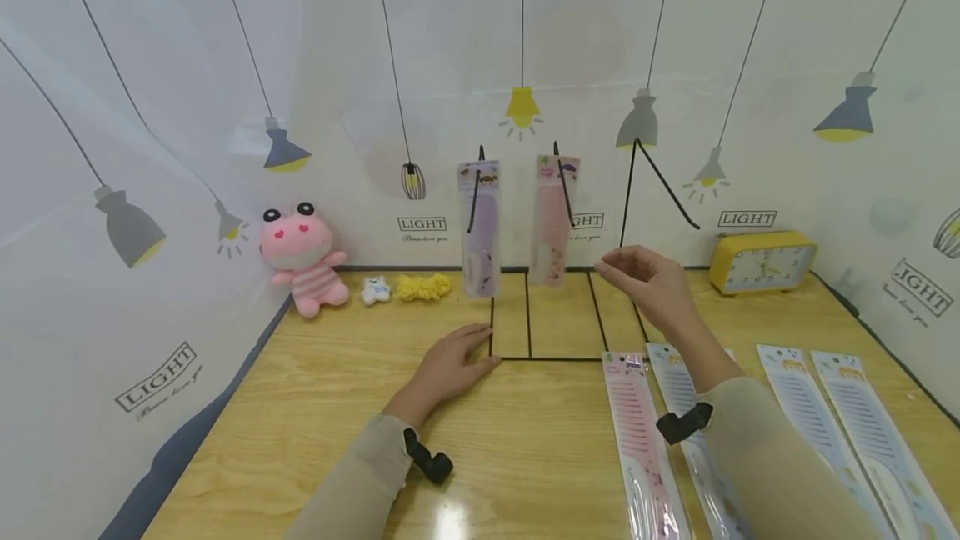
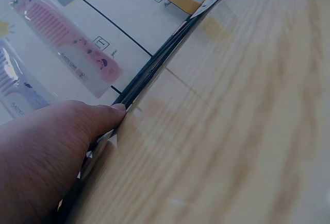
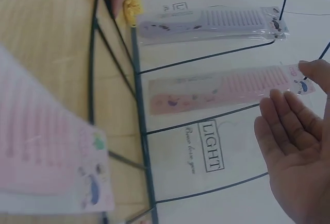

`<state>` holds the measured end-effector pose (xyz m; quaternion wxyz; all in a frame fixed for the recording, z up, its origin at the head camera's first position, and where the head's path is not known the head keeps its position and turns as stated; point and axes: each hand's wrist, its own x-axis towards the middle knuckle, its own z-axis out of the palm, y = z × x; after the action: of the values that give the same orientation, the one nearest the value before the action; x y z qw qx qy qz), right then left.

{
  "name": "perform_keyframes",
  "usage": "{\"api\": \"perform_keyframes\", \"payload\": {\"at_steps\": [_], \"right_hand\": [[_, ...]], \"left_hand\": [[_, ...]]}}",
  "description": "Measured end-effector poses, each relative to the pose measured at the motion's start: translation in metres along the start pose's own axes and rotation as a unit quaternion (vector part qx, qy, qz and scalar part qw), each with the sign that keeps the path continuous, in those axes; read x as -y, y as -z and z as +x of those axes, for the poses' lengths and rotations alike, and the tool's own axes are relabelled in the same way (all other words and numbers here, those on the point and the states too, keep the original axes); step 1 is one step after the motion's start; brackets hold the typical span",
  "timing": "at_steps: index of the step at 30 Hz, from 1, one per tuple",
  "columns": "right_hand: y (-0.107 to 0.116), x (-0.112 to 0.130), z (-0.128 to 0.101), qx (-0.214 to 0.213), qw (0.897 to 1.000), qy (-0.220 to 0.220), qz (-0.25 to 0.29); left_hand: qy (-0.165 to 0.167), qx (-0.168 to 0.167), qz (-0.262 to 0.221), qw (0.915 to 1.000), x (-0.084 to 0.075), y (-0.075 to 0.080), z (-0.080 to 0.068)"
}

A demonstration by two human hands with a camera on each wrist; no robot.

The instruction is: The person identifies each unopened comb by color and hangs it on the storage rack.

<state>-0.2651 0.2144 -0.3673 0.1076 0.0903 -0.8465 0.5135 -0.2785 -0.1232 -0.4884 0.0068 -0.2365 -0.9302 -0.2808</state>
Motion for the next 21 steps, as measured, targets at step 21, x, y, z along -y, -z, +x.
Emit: {"api": "perform_keyframes", "payload": {"at_steps": [21], "right_hand": [[0.0, -0.088, -0.063, 0.074, 0.993, 0.036, -0.09]], "left_hand": [[-0.004, 0.001, 0.013, 0.9999, 0.0, 0.0, 0.001]]}}
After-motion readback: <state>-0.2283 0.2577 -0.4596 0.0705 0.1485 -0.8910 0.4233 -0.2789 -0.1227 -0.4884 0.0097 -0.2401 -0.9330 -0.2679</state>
